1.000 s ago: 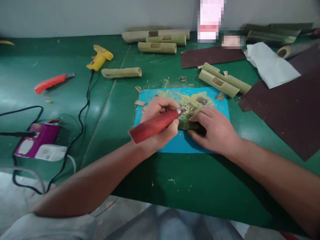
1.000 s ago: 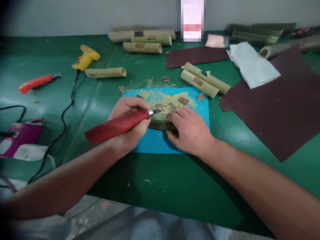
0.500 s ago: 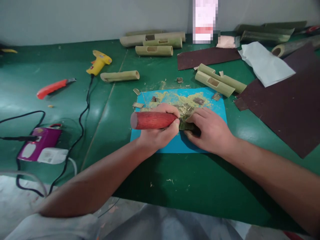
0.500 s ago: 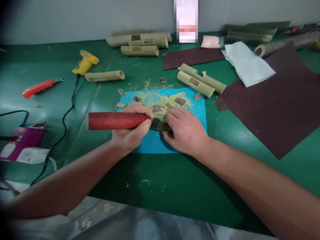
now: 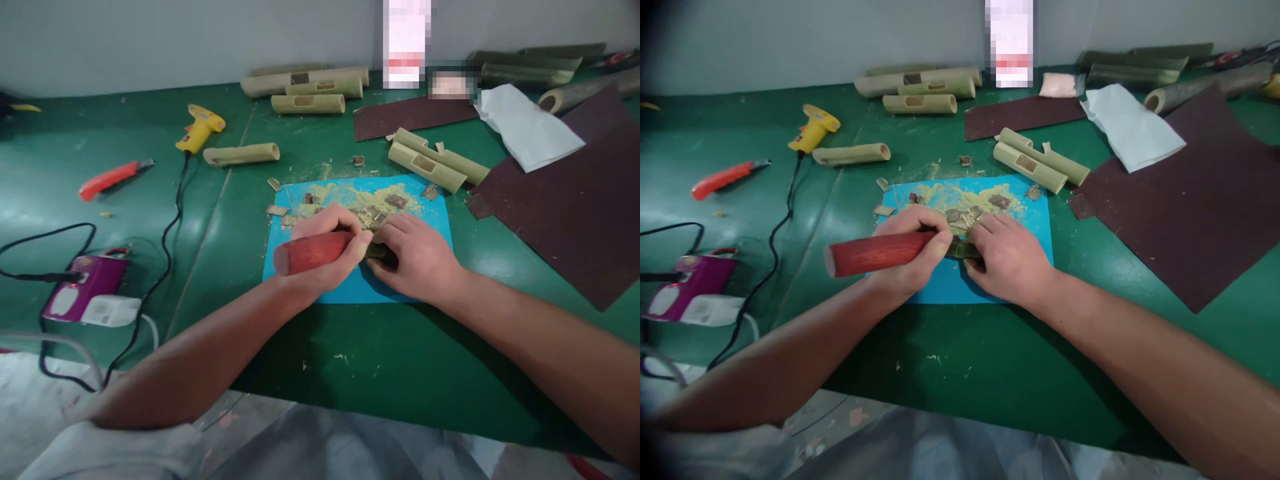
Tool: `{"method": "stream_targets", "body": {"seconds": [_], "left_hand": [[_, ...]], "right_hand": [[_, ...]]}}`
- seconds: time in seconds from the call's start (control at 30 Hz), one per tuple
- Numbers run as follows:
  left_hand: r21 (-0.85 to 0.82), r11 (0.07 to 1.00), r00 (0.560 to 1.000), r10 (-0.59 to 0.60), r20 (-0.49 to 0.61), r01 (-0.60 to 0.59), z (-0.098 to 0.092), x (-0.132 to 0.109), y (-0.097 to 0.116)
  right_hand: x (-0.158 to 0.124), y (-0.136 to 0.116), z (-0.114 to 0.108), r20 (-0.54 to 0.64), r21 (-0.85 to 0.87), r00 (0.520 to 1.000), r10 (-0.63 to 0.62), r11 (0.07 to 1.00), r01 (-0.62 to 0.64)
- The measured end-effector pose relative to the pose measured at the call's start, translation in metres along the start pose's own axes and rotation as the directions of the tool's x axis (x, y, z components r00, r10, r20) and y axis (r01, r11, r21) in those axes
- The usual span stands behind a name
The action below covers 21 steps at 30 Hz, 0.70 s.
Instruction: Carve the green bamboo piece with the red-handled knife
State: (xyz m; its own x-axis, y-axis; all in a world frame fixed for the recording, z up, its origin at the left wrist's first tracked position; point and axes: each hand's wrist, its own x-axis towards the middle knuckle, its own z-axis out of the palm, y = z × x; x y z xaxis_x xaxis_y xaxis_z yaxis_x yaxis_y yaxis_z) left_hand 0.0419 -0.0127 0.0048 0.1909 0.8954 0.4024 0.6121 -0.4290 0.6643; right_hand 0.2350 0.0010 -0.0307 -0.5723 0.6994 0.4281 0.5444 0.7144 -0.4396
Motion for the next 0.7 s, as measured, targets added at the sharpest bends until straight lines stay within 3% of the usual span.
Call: {"method": "stream_targets", "body": {"seconds": [0.27, 0.4, 0.53, 0.7], "left_hand": [[-0.004, 0.994, 0.986, -0.107, 0.132, 0.108, 0.0, 0.008, 0.01], [-0.049, 0.986, 0.967, -0.148, 0.209, 0.162, 0.002, 0.01, 0.011], [-0.125, 0.966, 0.961, -0.2, 0.19, 0.226, 0.012, 0.015, 0.004], [-0.158, 0.946, 0.956, -0.263, 0.131, 0.281, 0.02, 0.02, -0.002]], "right_hand": [[0.001, 0.004, 0.004, -0.006, 0.003, 1.0, -0.001, 1.0, 0.001], [0.006, 0.002, 0.0, 0.071, -0.034, 0.997, 0.034, 0.999, -0.031], [0.014, -0.006, -0.005, 0.177, -0.123, 0.975, 0.135, 0.986, -0.114], [0.01, -0.01, 0.002, 0.083, -0.106, 0.987, 0.138, 0.986, -0.129]]}}
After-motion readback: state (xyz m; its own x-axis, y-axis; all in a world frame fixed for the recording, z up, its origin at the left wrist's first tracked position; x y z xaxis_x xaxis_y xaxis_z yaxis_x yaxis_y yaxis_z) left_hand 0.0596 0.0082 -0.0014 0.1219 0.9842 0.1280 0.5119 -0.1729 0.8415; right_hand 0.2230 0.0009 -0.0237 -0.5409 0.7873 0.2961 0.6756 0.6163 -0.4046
